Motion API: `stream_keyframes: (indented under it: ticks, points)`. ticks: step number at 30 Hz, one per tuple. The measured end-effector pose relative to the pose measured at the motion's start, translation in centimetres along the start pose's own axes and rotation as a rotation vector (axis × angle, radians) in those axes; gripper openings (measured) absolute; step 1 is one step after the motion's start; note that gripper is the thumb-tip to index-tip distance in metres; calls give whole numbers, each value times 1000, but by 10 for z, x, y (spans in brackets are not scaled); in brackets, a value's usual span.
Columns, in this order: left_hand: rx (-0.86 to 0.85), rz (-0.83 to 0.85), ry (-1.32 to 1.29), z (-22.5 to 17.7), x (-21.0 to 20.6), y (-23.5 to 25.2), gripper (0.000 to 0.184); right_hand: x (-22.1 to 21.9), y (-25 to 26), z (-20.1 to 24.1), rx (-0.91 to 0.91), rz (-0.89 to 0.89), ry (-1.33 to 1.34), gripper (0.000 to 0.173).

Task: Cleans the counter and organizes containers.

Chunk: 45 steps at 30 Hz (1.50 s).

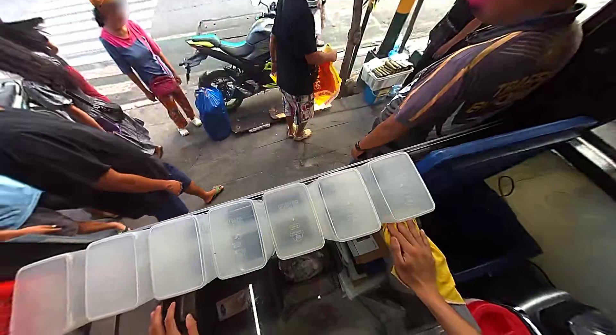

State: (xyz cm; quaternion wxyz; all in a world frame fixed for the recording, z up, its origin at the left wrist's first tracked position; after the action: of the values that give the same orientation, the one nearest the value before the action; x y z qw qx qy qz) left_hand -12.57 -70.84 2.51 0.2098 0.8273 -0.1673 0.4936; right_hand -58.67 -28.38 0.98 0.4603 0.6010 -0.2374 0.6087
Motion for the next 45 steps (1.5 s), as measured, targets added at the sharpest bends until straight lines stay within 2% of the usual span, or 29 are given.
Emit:
stream_keyframes:
  ticks: [5, 11, 14, 16, 19, 21, 24, 25, 27, 31, 35, 37, 40, 43, 45]
  points:
    - [-9, -38, -10, -2, -1, 0, 63, 2, 2, 7, -8, -12, 2, 54]
    - [1, -5, -16, -2, -4, 0, 63, 2, -9, 29, -120, 38, -97, 52]
    - [2, -21, -9, -3, -3, 2, 62, 5, -27, 69, -167, 94, -127, 54]
    - [2, -12, -2, -6, 0, 3, 60, 10, -45, 116, -124, 118, -115, 56]
    - [13, 60, -11, -13, 6, 0, 58, 17, -89, 204, 114, 234, 71, 57]
    - [18, 73, -18, -13, 6, 3, 56, 12, -117, 263, 402, 330, 242, 62]
    - [5, 67, 5, -8, 4, 1, 56, 4, -157, 310, 826, 274, 395, 53]
    - [6, 68, 4, -9, 3, 1, 56, 4, -162, 310, 898, 261, 429, 49]
    - [2, 64, -16, -14, 3, 3, 56, 10, -164, 287, 917, 257, 446, 43]
    - [10, 63, -22, -20, 5, 5, 56, 31, -161, 178, 645, 186, 282, 39]
    - [64, 96, -7, -31, 8, 9, 55, 34, -124, 52, 412, 215, 26, 50]
    - [113, 106, -8, -26, 10, 7, 55, 31, -97, 14, 362, 233, 12, 55]
    - [111, 79, 35, -12, 3, 7, 55, 23, -52, -4, 369, 186, 85, 56]
    - [100, 60, 46, -10, -2, 9, 54, 14, -25, 19, 581, 175, 188, 54]
    - [99, 46, 61, -6, 0, 6, 53, 7, -17, 51, 729, 188, 260, 53]
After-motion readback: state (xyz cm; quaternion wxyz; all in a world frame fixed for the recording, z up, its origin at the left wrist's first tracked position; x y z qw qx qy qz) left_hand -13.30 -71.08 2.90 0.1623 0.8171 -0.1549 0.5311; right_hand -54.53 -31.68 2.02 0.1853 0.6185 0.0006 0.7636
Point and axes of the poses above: each hand's wrist, its own y-axis towards the middle knuckle, its own x-axis out of the back of the hand, z = x × y, the point moved 5 cm from there along y, towards the middle knuckle, and after that the axes turned 9 degrees about -y, right-handed, at the moved point
